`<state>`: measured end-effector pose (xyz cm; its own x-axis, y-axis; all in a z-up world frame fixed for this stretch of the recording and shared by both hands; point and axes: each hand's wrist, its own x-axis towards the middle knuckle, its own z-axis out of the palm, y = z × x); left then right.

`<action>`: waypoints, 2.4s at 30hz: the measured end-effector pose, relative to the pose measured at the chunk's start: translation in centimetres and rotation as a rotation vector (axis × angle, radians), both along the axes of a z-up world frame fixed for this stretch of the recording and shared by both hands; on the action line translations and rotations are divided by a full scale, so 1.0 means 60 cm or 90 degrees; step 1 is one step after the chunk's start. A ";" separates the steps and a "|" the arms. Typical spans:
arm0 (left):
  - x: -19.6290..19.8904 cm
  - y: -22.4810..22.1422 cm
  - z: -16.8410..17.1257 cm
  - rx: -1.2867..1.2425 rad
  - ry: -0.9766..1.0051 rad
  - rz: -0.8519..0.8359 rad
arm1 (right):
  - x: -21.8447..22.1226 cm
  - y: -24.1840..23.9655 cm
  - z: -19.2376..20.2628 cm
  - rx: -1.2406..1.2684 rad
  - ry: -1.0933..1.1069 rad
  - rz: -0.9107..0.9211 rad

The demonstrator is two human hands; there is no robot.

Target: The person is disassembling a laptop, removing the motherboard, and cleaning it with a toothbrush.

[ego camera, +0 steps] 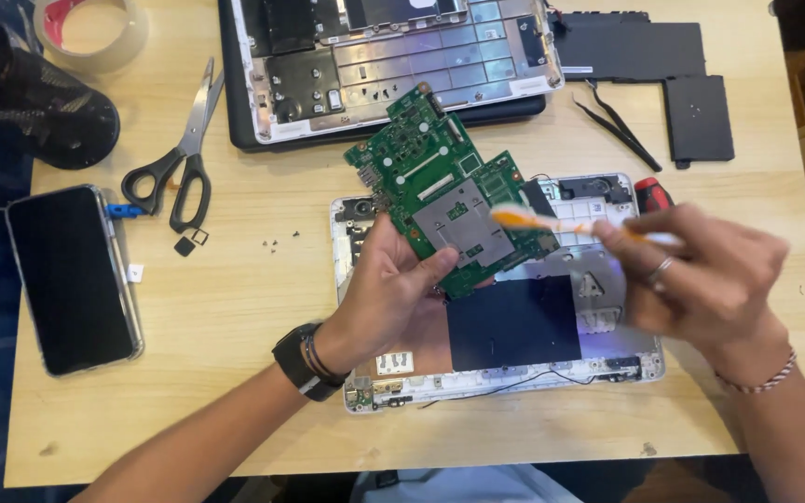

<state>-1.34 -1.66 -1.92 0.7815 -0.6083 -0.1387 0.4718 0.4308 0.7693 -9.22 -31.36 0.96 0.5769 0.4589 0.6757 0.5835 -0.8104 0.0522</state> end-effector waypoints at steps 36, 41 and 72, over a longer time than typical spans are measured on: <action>-0.010 0.002 0.024 0.230 -0.185 -0.059 | -0.013 0.042 0.036 0.022 0.162 -0.066; -0.005 -0.002 0.029 0.267 -0.141 -0.064 | -0.009 0.028 0.026 0.056 0.241 -0.043; 0.004 -0.002 0.004 0.021 0.078 0.022 | -0.012 0.005 0.003 -0.090 0.241 0.010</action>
<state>-1.09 -1.76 -1.69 0.7780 -0.5745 -0.2542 0.5487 0.4242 0.7204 -9.95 -31.08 1.12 0.7651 0.5427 0.3466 0.5948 -0.8018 -0.0575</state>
